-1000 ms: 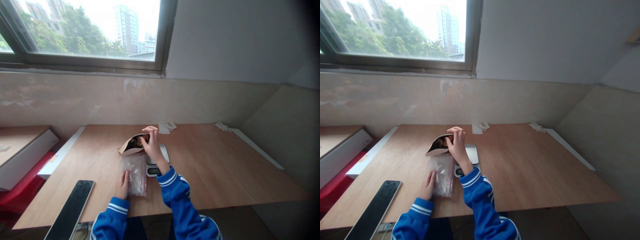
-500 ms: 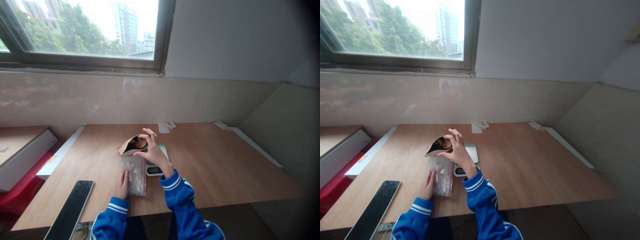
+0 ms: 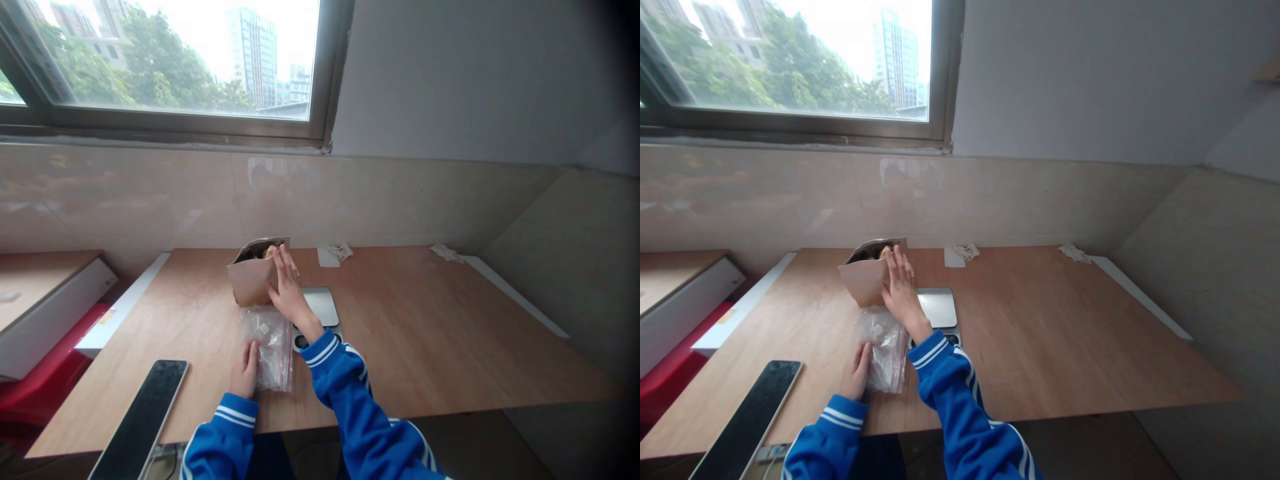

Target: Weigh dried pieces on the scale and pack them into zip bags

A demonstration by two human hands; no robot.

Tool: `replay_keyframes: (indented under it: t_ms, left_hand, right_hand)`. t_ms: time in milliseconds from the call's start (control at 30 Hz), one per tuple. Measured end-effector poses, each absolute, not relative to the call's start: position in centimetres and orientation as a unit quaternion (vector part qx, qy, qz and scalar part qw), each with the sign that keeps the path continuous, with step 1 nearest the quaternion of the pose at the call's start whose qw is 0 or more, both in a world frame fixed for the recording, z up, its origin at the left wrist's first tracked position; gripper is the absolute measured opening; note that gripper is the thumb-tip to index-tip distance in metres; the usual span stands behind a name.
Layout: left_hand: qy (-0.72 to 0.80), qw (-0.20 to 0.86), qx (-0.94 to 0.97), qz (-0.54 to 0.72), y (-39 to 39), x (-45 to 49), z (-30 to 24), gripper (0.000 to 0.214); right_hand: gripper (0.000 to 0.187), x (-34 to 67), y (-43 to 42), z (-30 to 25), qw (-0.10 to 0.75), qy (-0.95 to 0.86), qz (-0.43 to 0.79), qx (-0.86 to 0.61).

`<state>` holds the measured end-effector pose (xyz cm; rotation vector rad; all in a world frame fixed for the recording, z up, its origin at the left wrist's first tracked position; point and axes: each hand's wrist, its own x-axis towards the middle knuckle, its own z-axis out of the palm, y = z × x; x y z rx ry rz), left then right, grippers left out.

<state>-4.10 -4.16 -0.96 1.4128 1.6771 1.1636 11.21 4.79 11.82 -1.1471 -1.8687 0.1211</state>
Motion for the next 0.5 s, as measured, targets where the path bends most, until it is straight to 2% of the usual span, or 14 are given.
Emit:
replay_keyframes:
  t_ms: [133, 267, 400, 500]
  left_hand:
    - [0.623, 0.345, 0.542, 0.446, -4.0, -4.2, -1.2, 0.048]
    - [0.614, 0.345, 0.549, 0.450, -4.0, -4.3, -1.4, 0.046]
    - [0.603, 0.350, 0.552, 0.457, -4.1, -4.2, -1.2, 0.046]
    - [0.610, 0.361, 0.539, 0.455, -4.1, -4.2, -1.1, 0.048]
  right_hand:
    - [0.083, 11.7, 5.4, 11.8, 0.460, -0.781, 0.101, -0.410]
    - [0.080, 11.8, 5.0, 11.4, 0.478, -0.769, 0.172, -0.388]
    - [0.071, 12.0, 2.6, 8.8, 0.501, -0.714, 0.206, -0.443]
    - [0.054, 12.2, 0.2, 5.9, 0.516, -0.653, 0.206, -0.515]
